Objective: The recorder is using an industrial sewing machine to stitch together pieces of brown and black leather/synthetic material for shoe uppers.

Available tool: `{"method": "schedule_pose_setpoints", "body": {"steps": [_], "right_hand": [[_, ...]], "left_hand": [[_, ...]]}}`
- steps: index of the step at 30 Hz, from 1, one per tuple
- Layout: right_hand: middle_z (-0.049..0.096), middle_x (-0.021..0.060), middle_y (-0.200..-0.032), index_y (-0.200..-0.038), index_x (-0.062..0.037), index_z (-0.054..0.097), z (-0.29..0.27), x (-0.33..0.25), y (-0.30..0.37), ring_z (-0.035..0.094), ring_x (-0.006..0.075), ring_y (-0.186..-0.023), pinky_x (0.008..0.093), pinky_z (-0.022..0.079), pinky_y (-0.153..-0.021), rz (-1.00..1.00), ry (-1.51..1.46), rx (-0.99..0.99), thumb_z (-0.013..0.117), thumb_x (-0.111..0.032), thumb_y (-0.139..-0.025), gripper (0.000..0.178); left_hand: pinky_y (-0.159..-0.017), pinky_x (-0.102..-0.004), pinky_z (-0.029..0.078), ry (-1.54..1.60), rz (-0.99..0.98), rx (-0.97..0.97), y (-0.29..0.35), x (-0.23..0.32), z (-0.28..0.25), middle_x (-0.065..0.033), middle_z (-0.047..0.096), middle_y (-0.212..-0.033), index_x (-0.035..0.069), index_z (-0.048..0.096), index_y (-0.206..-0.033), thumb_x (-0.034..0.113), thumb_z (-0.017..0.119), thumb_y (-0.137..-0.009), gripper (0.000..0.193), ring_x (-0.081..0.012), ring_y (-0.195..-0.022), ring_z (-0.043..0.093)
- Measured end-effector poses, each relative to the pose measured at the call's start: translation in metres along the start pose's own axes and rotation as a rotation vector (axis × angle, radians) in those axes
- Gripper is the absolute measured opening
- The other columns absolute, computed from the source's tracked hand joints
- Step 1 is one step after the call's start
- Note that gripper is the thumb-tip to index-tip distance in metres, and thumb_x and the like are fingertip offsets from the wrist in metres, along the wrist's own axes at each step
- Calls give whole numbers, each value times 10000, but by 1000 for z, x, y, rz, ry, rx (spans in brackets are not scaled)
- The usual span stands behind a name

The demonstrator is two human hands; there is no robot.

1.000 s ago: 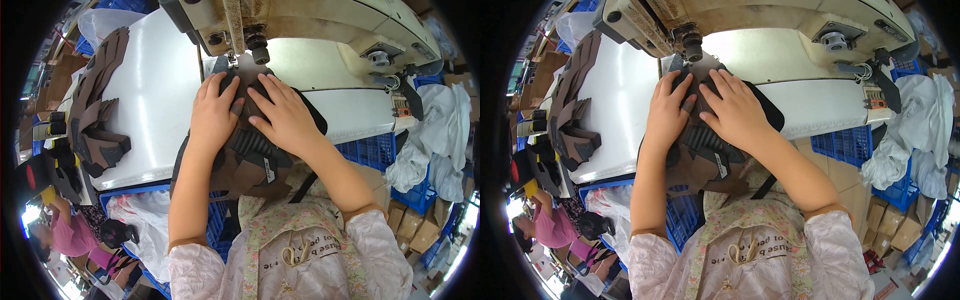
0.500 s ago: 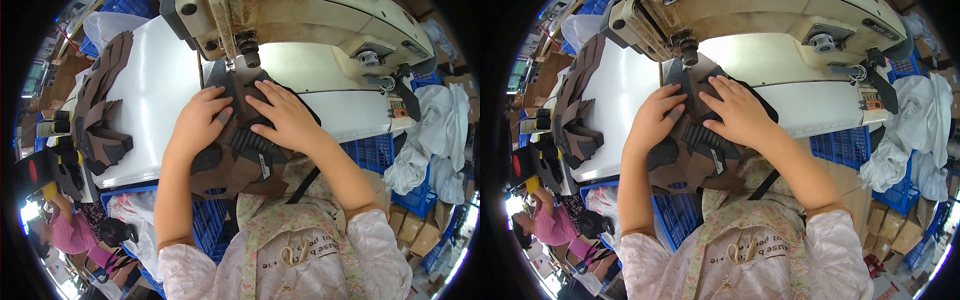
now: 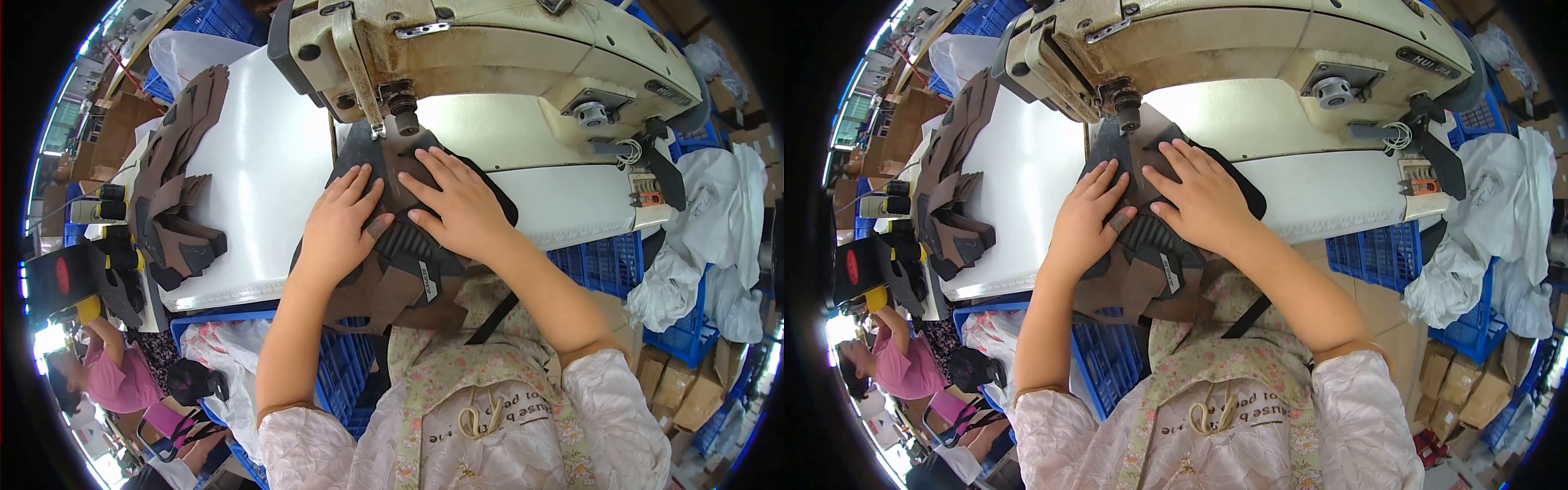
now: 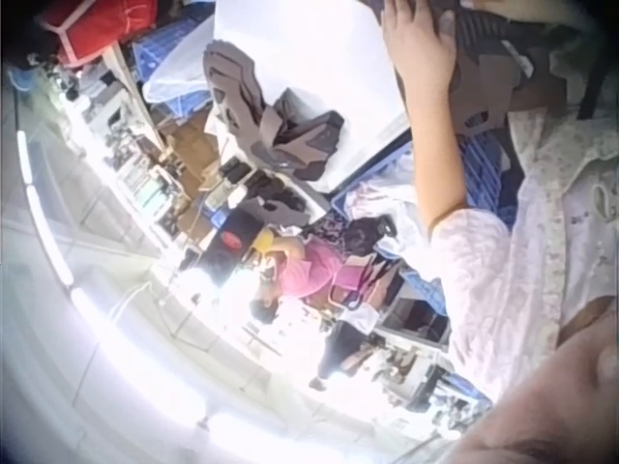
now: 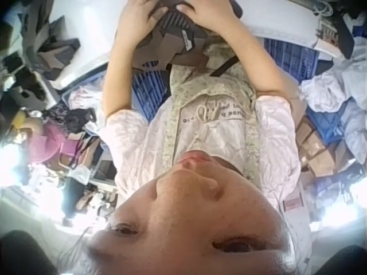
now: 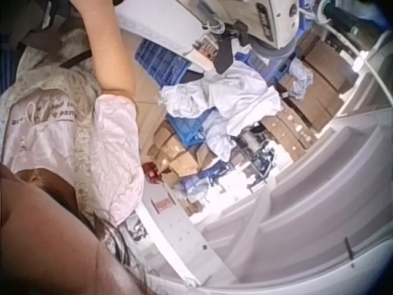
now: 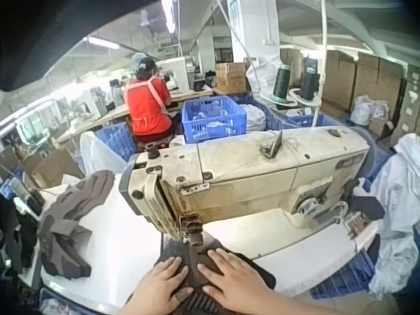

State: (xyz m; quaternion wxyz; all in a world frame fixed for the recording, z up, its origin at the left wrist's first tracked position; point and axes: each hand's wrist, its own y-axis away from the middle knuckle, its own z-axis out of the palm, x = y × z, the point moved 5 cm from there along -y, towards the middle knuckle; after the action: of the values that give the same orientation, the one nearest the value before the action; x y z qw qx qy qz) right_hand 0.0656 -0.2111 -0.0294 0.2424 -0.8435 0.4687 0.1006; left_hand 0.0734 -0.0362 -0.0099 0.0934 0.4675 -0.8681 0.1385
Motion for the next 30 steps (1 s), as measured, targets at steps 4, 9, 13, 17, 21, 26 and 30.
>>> {"method": "schedule_pose_setpoints", "body": {"steps": [4, 9, 13, 17, 21, 26, 30], "right_hand": [[458, 188, -1440, -1304, -132, 610, 0, 2, -6, 401, 359, -1363, 454, 336, -1128, 6, 7, 15, 646, -343, -885, 470], [479, 184, -1424, -1286, -135, 625, 1, 7, -12, 412, 357, -1355, 449, 342, -1121, 9, 5, 38, 656, -335, -878, 456], [485, 184, -1418, -1277, -138, 631, 1, 8, -17, 415, 357, -1353, 445, 344, -1120, 15, 0, 47, 661, -334, -873, 450], [487, 183, -1417, -1269, -138, 636, 2, 12, -22, 418, 355, -1352, 440, 349, -1116, 23, 10, 62, 662, -334, -872, 444], [496, 187, -1408, -1262, -135, 641, 4, 11, -25, 423, 353, -1349, 439, 351, -1114, 32, 7, 75, 660, -336, -873, 438], [479, 183, -1427, -1275, -122, 628, 3, 14, -22, 414, 356, -1356, 445, 351, -1115, 49, -45, 36, 677, -301, -867, 449], [480, 191, -1429, -1263, -106, 636, 1, 12, -17, 416, 356, -1355, 442, 336, -1124, 27, -73, 20, 673, -261, -863, 430]], "left_hand": [[-1069, -446, 408, -1, 3, 47, -2, -3, 1, -178, 554, -1376, 13, 643, -1228, 266, 688, -862, 448, -364, -1306, 482], [-1063, -446, 410, 2, -3, 51, -8, -6, 0, -166, 549, -1381, 25, 647, -1229, 261, 684, -863, 437, -357, -1306, 478], [-1041, -441, 418, -45, -6, 71, -12, -8, -2, -142, 564, -1347, 61, 662, -1226, 259, 680, -863, 414, -341, -1277, 489], [-1024, -440, 424, -51, -45, 79, -14, -6, -4, -131, 583, -1296, 84, 669, -1225, 254, 675, -865, 398, -324, -1239, 509], [-1004, -430, 440, -36, -139, 104, -13, -2, -2, -115, 612, -1244, 80, 681, -1188, 210, 670, -866, 347, -312, -1195, 542], [-989, -429, 453, 4, -229, 311, -5, 6, 12, -122, 644, -1226, 45, 681, -1109, 150, 655, -874, 259, -322, -1197, 567], [-990, -427, 460, -12, -207, 352, -2, 6, 13, -129, 654, -1232, 39, 675, -1083, 130, 647, -884, 221, -326, -1214, 573]]}}
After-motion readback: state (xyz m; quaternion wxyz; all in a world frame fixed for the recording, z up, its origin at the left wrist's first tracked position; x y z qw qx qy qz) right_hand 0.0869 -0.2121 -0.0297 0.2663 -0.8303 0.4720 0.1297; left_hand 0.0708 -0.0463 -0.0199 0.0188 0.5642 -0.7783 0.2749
